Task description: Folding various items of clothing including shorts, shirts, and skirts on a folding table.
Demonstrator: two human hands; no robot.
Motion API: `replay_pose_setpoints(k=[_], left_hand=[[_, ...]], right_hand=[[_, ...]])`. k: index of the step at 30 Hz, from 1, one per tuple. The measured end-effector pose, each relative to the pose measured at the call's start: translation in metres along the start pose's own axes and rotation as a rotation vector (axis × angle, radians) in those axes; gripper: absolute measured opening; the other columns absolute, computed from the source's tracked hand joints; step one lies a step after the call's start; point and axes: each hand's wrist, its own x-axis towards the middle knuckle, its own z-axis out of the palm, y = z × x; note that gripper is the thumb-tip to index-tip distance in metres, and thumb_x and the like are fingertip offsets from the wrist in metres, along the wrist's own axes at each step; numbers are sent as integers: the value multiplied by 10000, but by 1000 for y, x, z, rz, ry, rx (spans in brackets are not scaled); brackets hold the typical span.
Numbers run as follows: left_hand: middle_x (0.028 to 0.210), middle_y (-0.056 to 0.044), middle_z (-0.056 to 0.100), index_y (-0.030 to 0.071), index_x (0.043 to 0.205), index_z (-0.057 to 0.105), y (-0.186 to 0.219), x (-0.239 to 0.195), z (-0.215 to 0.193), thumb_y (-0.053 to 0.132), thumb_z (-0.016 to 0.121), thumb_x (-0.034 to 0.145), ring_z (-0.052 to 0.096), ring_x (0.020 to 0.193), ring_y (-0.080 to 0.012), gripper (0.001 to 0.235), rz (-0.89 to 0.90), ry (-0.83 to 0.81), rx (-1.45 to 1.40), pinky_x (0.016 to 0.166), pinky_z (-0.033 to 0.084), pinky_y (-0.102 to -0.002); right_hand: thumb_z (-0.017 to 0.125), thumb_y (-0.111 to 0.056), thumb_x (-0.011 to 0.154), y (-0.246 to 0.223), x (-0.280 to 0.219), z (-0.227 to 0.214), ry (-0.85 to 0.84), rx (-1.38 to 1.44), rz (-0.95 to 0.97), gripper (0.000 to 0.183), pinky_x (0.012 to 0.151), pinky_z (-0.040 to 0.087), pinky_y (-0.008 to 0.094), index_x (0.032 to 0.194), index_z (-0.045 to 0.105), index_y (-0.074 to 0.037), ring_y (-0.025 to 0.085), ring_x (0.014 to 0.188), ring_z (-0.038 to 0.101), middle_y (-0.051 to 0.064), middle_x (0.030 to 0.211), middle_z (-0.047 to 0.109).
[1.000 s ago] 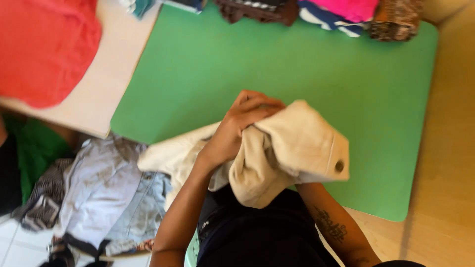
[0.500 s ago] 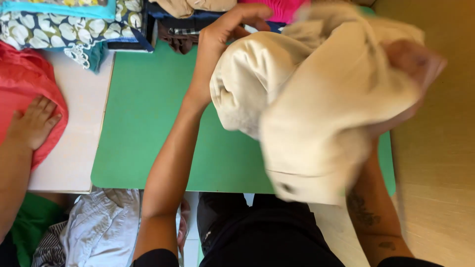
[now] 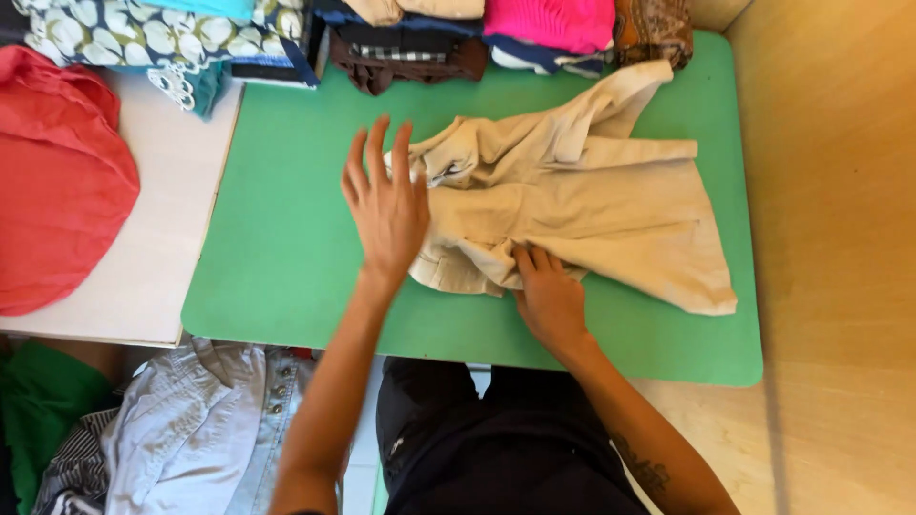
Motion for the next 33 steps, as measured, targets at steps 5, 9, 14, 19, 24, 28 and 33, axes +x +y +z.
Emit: replay_pose_setpoints(k=[5,9,14,19,24,28,33], left_hand=[[1083,-170,523,29,1179,511,1,-60,8,330,796,896,562,1065,-432,502,-556,-11,-516,900,469,-564],[1111,-309,690,60,1205,639,1,-76,-10,855,273,925,645,1124,-530,919,-863,-761,-523,933,479,-647],[1507,-420,365,80,1640,-39,31,-99,-20,141,798,840,439,1357,-580,1160,-699,-406,-1664,1039,481,-593],[1474,-325,476,243,1635,155,26,-85,-15,30,730,922,543,1292,-376,941,-693,-166,-1577,1018,549,-473],[1336,-151,682,141,1363,662,-40,-83,-56,-38,622,918,566,1325,-298,481,-436,-292,-1141,1147,390,-461],[1487,-76,577,290,1472,557,-74,-96,-104,96,644,901,466,1426,-281,609,-508,-790,-1040,1203,307,-471],[1392,-272,585,119,1558,416,-87,-143,-62,256,683,907,483,1338,-506,717,-580,-629,-655,1076,382,-670]], right_hand=[[756,-351,831,0,-11,6,73,59,-41,617,740,636,456,1385,526,-205,255,1178,572,27,1148,580],[704,-307,902,-7,-26,-24,74,390,118,481,888,593,527,1343,553,-189,265,1230,557,40,1199,583],[591,-373,1052,14,-9,-14,300,741,258,280,918,535,525,1266,575,-193,339,1126,669,85,1121,707],[740,-251,901,-14,-21,-15,333,450,80,410,871,557,532,1261,600,-116,401,1065,696,163,1132,711],[746,-301,847,-16,-56,-27,122,328,-23,449,832,584,426,1276,618,-289,266,1041,712,-30,1121,696],[671,-486,882,-7,-62,-81,-440,525,-90,424,917,573,512,1248,666,-271,308,1104,726,1,1210,765],[601,-361,956,37,-35,-60,-232,681,-36,230,826,579,525,1035,717,-178,408,1052,728,89,1171,779]])
